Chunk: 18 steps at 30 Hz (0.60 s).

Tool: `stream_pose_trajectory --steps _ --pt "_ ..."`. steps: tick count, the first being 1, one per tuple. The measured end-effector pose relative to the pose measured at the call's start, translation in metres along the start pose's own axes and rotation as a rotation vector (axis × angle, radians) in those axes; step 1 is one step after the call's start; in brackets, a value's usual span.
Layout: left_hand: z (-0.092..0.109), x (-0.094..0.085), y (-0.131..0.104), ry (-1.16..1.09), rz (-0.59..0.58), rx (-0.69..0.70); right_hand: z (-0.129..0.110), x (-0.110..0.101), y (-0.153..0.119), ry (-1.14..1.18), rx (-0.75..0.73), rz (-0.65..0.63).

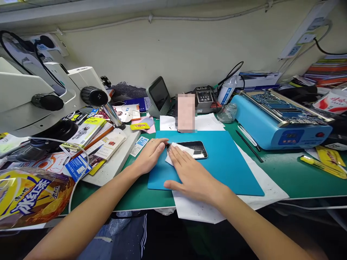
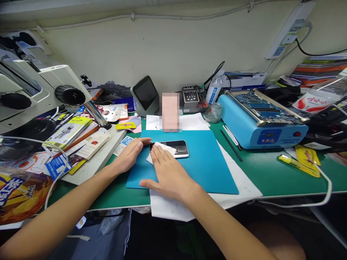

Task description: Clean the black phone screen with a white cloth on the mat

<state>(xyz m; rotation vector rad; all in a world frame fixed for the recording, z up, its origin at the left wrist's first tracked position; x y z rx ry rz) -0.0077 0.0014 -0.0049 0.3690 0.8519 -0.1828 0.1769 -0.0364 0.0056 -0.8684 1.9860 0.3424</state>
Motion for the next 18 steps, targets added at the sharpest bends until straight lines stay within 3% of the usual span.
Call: stream_pose_trajectory --steps 4,7,13,18 --pt "0.001 -0.001 0.0 0.003 -0.015 -0.006 0.034 -0.018 -0.028 -0.068 0.102 0.02" --pt "0.001 0.0 0.0 0.008 -0.024 -0.01 0.052 -0.028 -0.033 -0.104 0.16 0.032" --pt "0.001 0.001 0.0 0.021 -0.017 -0.016 0.057 -0.024 -0.023 -0.131 0.137 0.125" --pt "0.0 0.001 0.0 0.027 -0.011 0.004 0.062 -0.019 -0.023 -0.105 0.035 0.193"
Point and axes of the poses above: each hand's wrist, its own y-axis towards the middle knuckle, its own x-axis out of the palm, z = x × y, the point moved 3 cm from there along y, towards the middle knuckle, and after that the axes turned 9 degrees about y, right-handed, at the moved point
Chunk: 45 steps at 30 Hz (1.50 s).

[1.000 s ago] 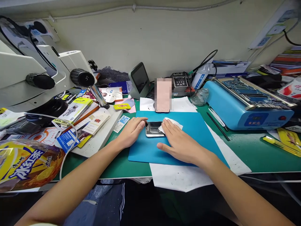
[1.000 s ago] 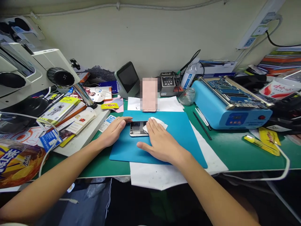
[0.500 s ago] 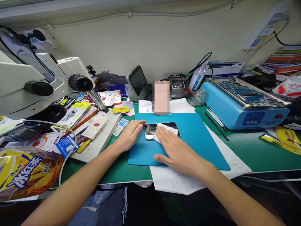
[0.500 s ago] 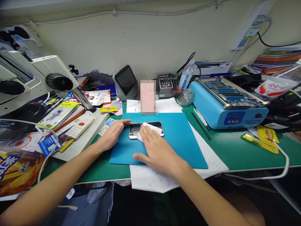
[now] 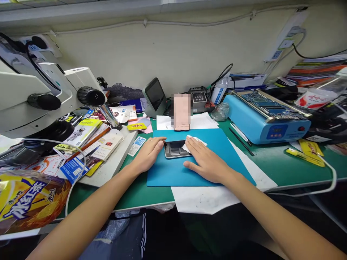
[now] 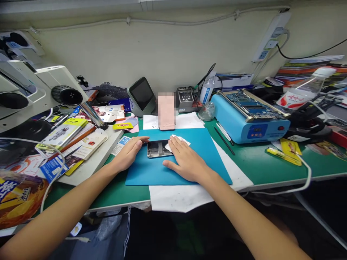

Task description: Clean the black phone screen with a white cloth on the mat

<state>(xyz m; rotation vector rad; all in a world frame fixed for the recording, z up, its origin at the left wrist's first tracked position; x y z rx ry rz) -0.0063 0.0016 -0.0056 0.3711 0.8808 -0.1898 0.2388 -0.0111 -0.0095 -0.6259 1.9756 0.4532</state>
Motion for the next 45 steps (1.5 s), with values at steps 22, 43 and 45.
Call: stream_pose_trajectory --steps 22,43,45 --pt "0.005 0.0 0.0 0.176 -0.043 0.128 0.006 -0.016 -0.007 -0.017 -0.125 0.036" --pt "0.004 0.001 0.009 0.151 -0.117 0.151 0.018 -0.038 0.026 0.04 -0.463 -0.239" --pt "0.004 0.002 0.011 0.144 -0.131 0.149 0.017 -0.037 0.037 0.068 -0.533 -0.247"
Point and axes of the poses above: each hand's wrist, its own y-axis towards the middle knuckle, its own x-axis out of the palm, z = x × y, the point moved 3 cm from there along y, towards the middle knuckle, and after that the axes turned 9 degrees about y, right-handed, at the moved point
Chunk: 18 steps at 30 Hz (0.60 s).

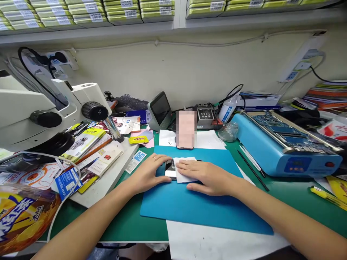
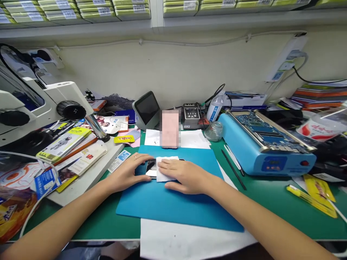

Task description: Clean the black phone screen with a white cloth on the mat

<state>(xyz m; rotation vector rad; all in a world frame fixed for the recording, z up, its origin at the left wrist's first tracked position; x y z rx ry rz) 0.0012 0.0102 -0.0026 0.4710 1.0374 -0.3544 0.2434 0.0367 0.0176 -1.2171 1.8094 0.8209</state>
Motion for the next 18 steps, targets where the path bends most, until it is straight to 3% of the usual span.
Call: stream_pose_trajectory --steps 3,10,18 --pt "0.0 0.001 0.002 -0.003 -0.018 -0.001 0.005 0.002 0.009 0.036 -0.036 0.013" --pt "0.0 0.003 0.005 0.0 -0.083 0.006 0.008 0.005 0.008 0.063 0.033 0.001" --pt "0.006 0.001 0.014 -0.002 -0.149 -0.089 0.017 0.004 0.007 0.043 -0.005 0.049"
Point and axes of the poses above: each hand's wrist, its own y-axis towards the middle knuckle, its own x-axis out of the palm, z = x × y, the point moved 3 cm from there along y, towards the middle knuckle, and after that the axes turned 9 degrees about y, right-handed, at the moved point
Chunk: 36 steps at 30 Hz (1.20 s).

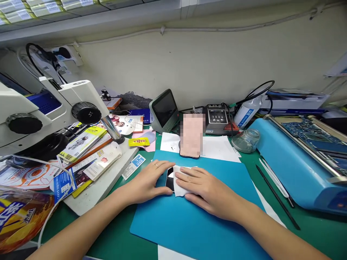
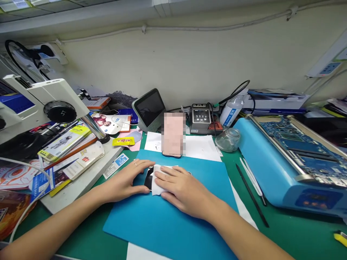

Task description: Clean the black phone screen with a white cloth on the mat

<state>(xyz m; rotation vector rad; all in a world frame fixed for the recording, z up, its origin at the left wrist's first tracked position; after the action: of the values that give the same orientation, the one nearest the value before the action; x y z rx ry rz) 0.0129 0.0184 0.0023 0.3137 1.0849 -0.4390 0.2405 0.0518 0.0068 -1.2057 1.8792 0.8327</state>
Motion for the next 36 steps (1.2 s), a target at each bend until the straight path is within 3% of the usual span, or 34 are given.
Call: stream_pose_trajectory --steps 6,9,12,15,22,30,36 --pt "0.013 -0.009 0.011 0.149 -0.066 0.044 -0.005 0.002 0.001 -0.006 -0.027 -0.001" --pt "0.013 -0.006 0.011 0.12 -0.014 0.072 -0.006 0.006 0.002 -0.007 0.0 -0.045" --pt "0.013 0.001 0.007 0.114 0.046 0.091 -0.005 0.007 0.003 -0.03 0.048 -0.007" --pt "0.014 0.005 0.002 0.088 0.076 0.076 -0.009 0.008 0.005 -0.007 0.002 -0.004" --pt "0.015 -0.002 0.001 0.089 0.136 0.027 -0.016 0.007 0.005 -0.038 0.015 -0.042" --pt "0.01 0.001 0.006 0.077 0.128 0.024 -0.016 0.009 0.004 0.018 -0.054 -0.047" --pt "0.008 0.004 0.006 0.098 0.101 0.02 -0.012 0.004 0.002 -0.038 0.009 -0.015"
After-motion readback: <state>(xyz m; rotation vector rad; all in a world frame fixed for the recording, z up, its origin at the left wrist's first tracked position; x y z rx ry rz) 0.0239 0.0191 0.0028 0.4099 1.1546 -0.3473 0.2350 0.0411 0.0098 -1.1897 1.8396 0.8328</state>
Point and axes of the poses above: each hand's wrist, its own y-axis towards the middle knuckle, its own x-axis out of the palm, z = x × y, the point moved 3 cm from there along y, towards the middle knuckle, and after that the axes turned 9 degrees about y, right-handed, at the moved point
